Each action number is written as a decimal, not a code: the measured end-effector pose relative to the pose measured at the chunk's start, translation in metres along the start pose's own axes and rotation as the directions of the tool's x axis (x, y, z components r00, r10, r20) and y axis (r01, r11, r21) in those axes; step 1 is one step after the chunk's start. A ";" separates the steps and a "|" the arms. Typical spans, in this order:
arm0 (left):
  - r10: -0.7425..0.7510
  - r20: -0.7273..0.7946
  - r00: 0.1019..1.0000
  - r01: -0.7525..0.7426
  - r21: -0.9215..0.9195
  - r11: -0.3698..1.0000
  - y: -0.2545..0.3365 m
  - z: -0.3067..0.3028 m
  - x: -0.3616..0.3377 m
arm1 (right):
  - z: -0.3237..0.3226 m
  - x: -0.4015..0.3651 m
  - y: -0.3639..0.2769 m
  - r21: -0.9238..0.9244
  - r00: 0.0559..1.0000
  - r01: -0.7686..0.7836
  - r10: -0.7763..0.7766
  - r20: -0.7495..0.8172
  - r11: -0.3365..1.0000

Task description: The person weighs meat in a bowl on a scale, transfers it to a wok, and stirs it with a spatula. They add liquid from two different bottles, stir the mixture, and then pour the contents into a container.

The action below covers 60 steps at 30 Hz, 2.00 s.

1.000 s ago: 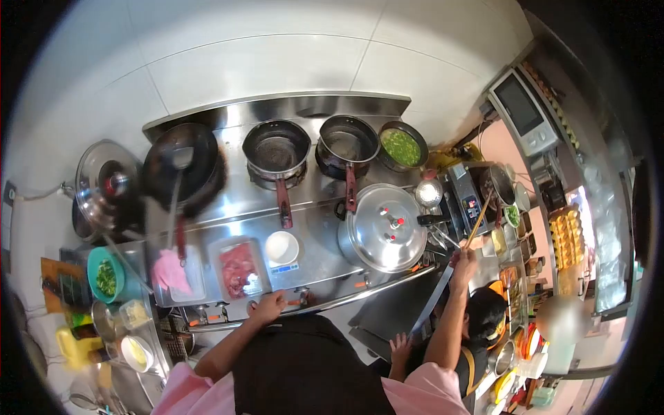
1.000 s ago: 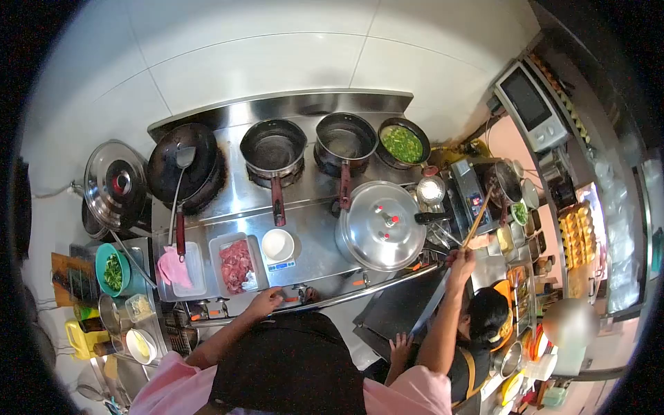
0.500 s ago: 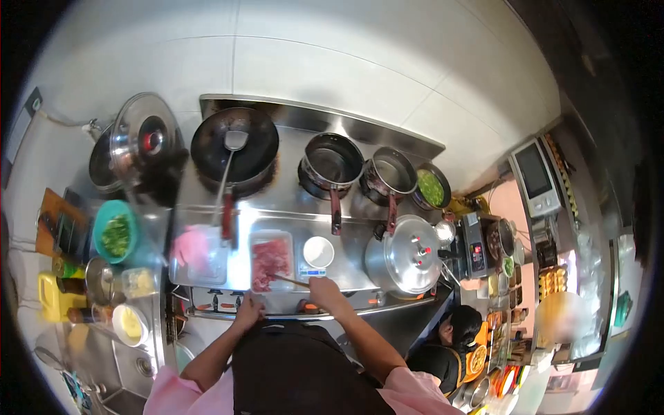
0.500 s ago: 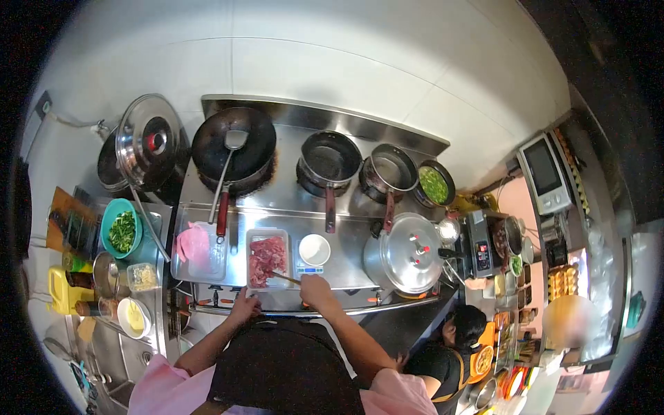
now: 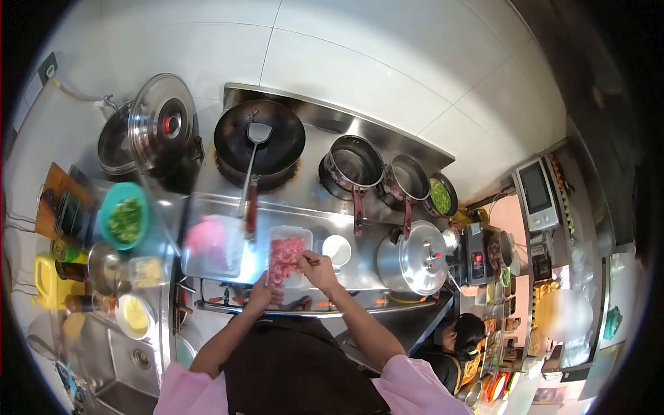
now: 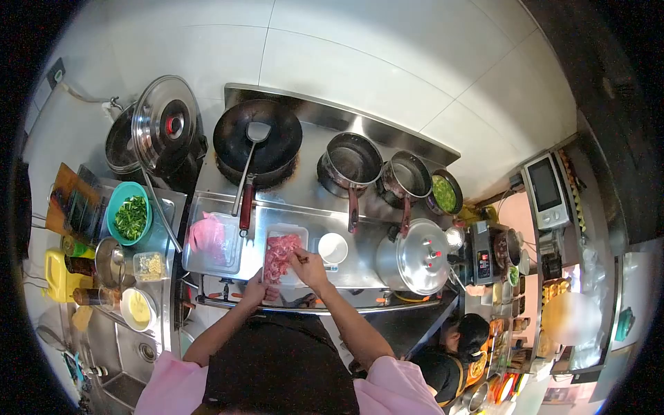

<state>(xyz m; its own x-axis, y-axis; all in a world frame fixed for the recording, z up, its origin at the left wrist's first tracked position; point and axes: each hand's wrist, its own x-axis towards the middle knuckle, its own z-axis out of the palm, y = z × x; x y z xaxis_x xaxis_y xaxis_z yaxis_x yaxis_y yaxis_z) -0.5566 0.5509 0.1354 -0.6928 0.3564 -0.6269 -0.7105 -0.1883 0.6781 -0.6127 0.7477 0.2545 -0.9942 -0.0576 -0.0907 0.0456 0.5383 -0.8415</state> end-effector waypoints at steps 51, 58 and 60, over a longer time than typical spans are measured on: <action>-0.044 0.066 0.997 0.044 0.013 0.999 -0.005 -0.019 0.013 | 0.047 -0.049 0.065 0.642 0.884 -0.338 0.467 -0.034 0.688; -0.057 0.068 0.996 0.056 0.011 0.998 -0.003 -0.018 0.012 | 0.062 -0.036 0.078 0.639 0.885 -0.368 0.465 0.017 0.676; -0.072 0.082 0.994 0.071 0.005 0.997 -0.001 -0.017 0.012 | 0.065 -0.035 0.086 0.682 0.894 -0.334 0.449 0.009 0.651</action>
<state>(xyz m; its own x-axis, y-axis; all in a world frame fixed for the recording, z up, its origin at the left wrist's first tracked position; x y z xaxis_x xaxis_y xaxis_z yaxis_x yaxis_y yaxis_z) -0.5661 0.5393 0.1205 -0.6277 0.4428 -0.6403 -0.7575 -0.1576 0.6336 -0.5672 0.7412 0.1503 -0.8670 0.1826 -0.4637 0.4280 -0.2035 -0.8805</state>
